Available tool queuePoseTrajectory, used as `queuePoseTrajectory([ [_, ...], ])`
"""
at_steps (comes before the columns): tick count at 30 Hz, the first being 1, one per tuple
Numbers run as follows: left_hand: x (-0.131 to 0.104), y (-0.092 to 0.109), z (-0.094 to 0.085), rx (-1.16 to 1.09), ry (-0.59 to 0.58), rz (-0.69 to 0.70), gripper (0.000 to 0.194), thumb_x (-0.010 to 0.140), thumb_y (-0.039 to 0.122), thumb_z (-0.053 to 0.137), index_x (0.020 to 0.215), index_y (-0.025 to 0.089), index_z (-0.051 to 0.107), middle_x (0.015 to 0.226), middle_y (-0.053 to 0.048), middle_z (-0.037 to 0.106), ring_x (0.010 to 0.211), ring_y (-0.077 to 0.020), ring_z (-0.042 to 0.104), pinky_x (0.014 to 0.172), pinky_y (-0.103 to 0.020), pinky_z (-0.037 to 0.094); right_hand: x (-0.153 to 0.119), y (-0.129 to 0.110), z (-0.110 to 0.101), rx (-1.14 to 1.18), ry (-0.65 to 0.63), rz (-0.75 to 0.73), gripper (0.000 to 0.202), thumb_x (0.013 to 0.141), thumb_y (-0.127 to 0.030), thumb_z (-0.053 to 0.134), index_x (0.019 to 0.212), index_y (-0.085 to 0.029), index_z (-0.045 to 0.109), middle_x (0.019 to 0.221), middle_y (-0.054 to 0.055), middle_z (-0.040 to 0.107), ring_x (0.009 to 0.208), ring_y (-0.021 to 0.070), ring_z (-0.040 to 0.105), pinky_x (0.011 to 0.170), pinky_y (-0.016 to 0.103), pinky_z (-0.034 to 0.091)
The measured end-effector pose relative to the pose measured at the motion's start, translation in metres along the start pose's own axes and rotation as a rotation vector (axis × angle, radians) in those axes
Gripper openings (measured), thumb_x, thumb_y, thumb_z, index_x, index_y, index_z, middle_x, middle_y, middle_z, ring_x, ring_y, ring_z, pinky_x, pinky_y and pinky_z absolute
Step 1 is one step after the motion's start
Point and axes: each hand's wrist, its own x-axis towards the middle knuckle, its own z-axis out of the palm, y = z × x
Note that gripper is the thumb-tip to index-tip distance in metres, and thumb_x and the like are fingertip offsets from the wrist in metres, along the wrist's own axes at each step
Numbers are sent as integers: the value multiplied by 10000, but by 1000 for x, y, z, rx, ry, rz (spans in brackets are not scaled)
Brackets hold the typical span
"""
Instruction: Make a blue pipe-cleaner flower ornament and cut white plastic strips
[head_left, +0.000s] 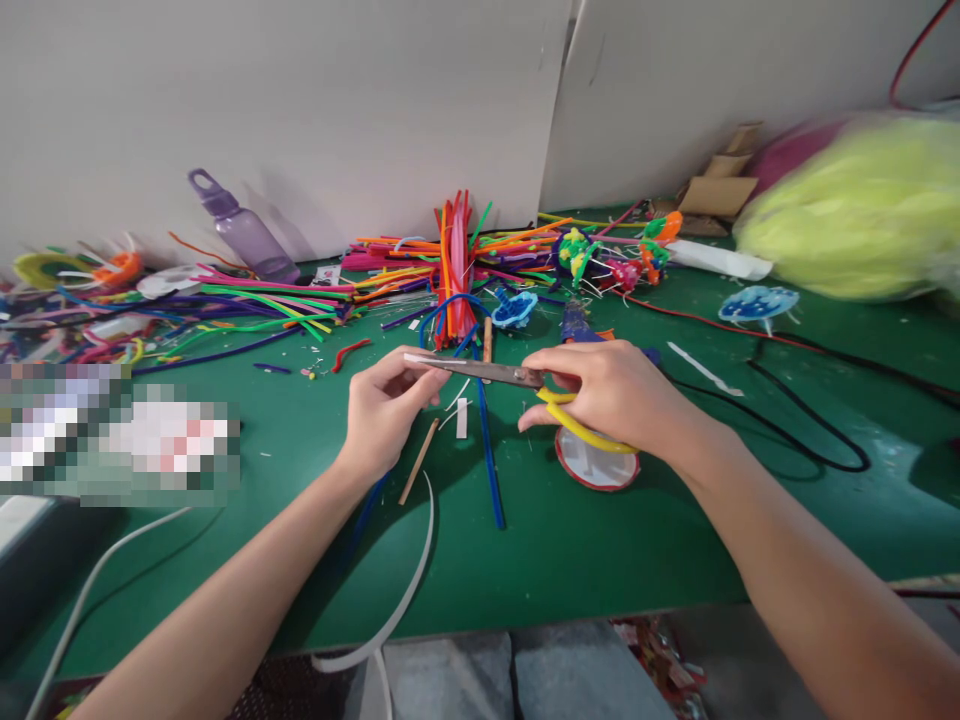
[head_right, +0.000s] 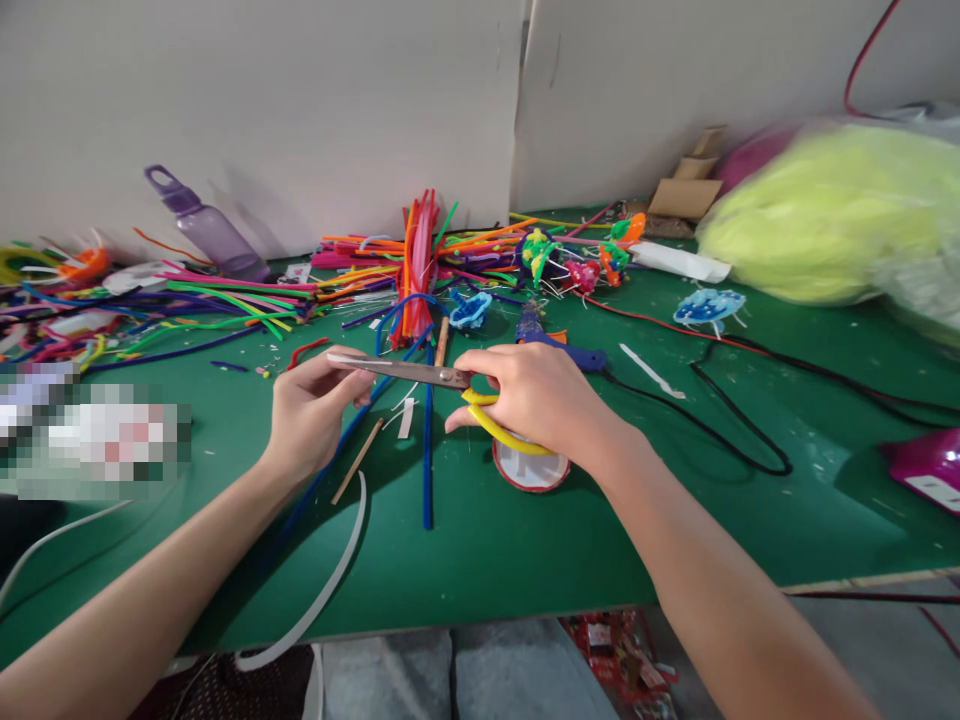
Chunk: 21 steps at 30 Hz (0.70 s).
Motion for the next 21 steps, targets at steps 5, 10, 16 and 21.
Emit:
queuePoseTrajectory([
  [5, 0, -1, 1, 3, -21, 4, 6, 727, 172, 716, 728, 178, 714, 723, 16, 626, 566, -66, 538, 522, -194, 444, 0, 1, 2, 74, -47, -38, 573, 658, -642, 733, 1032, -218, 640, 897, 39, 657, 769, 181, 582, 644, 265, 407],
  [10, -1, -2, 1, 4, -40, 1, 28, 731, 158, 709, 732, 183, 721, 728, 15, 619, 584, -70, 540, 521, -188, 446, 0, 0, 5, 119, -63, -38, 571, 675, -657, 708, 1023, -211, 634, 886, 36, 639, 752, 169, 557, 655, 263, 409],
  [16, -2, -3, 2, 13, -45, -16, 7, 731, 175, 716, 726, 180, 715, 704, 15, 601, 575, -75, 535, 523, -193, 456, 1, 0, 7, 156, -48, -39, 576, 683, -674, 690, 997, -191, 667, 795, 33, 623, 688, 151, 524, 615, 250, 374],
  [21, -2, -3, 2, 15, -43, -15, 55, 728, 225, 741, 727, 178, 713, 713, 7, 613, 568, -76, 536, 520, -196, 463, 1, 0, 7, 160, -51, -38, 583, 687, -692, 671, 982, -189, 685, 729, 17, 604, 643, 135, 490, 580, 244, 340],
])
